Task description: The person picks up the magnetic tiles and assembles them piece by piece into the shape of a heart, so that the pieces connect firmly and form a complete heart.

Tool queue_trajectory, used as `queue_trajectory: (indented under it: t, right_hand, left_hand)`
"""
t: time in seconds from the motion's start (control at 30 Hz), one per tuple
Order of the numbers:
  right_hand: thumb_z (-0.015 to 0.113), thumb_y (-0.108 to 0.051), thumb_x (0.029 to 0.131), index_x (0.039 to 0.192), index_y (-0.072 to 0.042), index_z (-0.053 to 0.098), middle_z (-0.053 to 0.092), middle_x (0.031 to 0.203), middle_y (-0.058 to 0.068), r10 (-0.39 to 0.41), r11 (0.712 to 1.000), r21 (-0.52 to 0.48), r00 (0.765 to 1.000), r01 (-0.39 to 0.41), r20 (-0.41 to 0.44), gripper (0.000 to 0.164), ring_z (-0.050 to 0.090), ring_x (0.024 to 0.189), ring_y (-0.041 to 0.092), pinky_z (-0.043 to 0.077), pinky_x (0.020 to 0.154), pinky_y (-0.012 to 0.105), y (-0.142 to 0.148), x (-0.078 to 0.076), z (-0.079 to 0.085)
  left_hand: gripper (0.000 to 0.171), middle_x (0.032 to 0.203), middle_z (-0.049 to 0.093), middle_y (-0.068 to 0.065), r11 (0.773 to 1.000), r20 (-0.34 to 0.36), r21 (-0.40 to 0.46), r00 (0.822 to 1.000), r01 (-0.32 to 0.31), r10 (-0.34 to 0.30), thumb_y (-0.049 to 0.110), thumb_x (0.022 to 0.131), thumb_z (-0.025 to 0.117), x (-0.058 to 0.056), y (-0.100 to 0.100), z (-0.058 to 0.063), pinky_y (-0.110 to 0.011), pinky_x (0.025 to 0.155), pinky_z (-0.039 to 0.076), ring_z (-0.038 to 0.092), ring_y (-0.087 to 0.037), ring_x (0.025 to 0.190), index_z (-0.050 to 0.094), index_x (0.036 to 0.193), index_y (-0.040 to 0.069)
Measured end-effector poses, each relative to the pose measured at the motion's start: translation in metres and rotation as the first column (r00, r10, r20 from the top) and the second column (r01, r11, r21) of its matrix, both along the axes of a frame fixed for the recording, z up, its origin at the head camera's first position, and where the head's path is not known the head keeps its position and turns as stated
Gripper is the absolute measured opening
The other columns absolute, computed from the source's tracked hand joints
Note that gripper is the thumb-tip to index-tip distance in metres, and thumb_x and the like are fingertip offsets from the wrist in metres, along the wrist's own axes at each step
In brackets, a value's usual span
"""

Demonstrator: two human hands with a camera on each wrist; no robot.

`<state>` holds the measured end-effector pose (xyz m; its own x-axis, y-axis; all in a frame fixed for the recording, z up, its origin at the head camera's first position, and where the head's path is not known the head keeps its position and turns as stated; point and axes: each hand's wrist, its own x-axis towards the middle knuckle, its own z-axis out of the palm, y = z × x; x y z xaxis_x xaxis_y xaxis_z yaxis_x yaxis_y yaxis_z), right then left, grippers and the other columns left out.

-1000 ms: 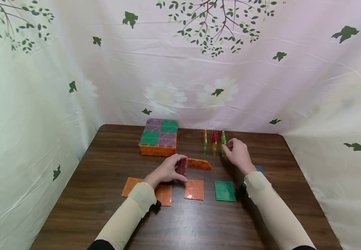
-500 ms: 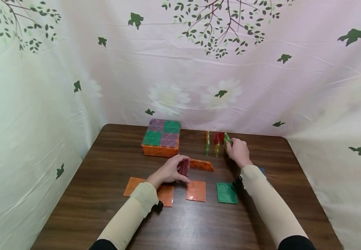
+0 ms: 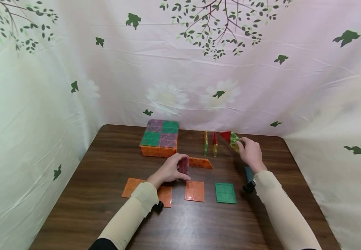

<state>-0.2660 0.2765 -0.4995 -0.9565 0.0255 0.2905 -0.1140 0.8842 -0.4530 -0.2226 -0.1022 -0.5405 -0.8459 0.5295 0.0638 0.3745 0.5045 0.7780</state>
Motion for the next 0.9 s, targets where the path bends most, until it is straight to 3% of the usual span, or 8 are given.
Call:
queue_trajectory:
  t: [0.1,0.2,0.37,0.53,0.67,0.9]
  right_hand:
    - [0.064,-0.020,0.106,0.118,0.001,0.072,0.074,0.099,0.023,0.080,0.996,-0.024,0.994,-0.082,-0.072,0.025,0.066,0.078,0.038,0.054,0.068,0.054,0.007,0.009,0.005]
    - [0.067,-0.015,0.104,0.114,0.000,0.075,0.074,0.091,0.018,0.201,0.978,-0.025,0.972,-0.205,-0.118,0.019,0.063,0.067,0.025,0.052,0.060,0.042,0.011,0.018,0.008]
    - [0.073,-0.005,0.099,0.108,-0.003,0.077,0.075,0.089,0.010,0.401,0.914,0.003,0.905,-0.405,-0.142,0.011,0.060,0.064,0.009,0.050,0.055,0.030,0.009,0.033,0.007]
    - [0.075,-0.006,0.097,0.107,-0.010,0.079,0.076,0.095,0.002,0.557,0.830,0.020,0.826,-0.558,-0.081,0.011,0.061,0.068,0.002,0.053,0.059,0.029,-0.005,0.045,0.004]
    - [0.074,-0.012,0.100,0.109,-0.014,0.079,0.077,0.100,-0.002,0.617,0.786,0.046,0.787,-0.616,0.000,0.011,0.065,0.076,0.002,0.058,0.067,0.031,-0.019,0.052,-0.002]
    - [0.073,-0.017,0.101,0.110,-0.015,0.079,0.077,0.101,-0.004,0.642,0.756,0.080,0.760,-0.649,0.101,0.011,0.071,0.087,0.008,0.062,0.077,0.035,-0.041,0.058,-0.016]
  left_hand:
    - [0.083,0.118,0.059,-0.001,1.000,-0.007,0.006,1.000,-0.008,0.008,0.038,0.075,0.097,-0.001,0.000,-0.001,-0.034,0.087,0.051,0.055,-0.018,0.101,0.058,0.143,0.012]
    - [0.082,0.118,0.059,-0.001,1.000,-0.011,0.006,1.000,-0.011,0.011,0.038,0.076,0.097,-0.002,0.001,-0.001,-0.035,0.087,0.050,0.054,-0.018,0.101,0.057,0.143,0.012]
    - [0.086,0.120,0.059,-0.002,1.000,-0.019,-0.013,1.000,-0.017,0.016,0.040,0.076,0.097,-0.005,0.003,-0.001,-0.036,0.088,0.051,0.054,-0.018,0.102,0.056,0.146,0.014]
    - [0.088,0.121,0.059,-0.003,0.999,-0.012,-0.026,1.000,-0.021,0.021,0.040,0.075,0.097,-0.007,0.003,0.000,-0.037,0.089,0.051,0.054,-0.018,0.102,0.055,0.148,0.014]
    - [0.088,0.122,0.060,-0.004,1.000,-0.004,-0.024,1.000,-0.017,0.017,0.037,0.076,0.097,-0.008,0.003,-0.001,-0.038,0.090,0.052,0.055,-0.018,0.102,0.055,0.149,0.013]
    - [0.094,0.124,0.059,-0.005,0.999,0.002,-0.035,1.000,-0.005,0.005,0.040,0.076,0.096,-0.008,0.003,-0.001,-0.038,0.091,0.052,0.054,-0.018,0.103,0.051,0.154,0.013]
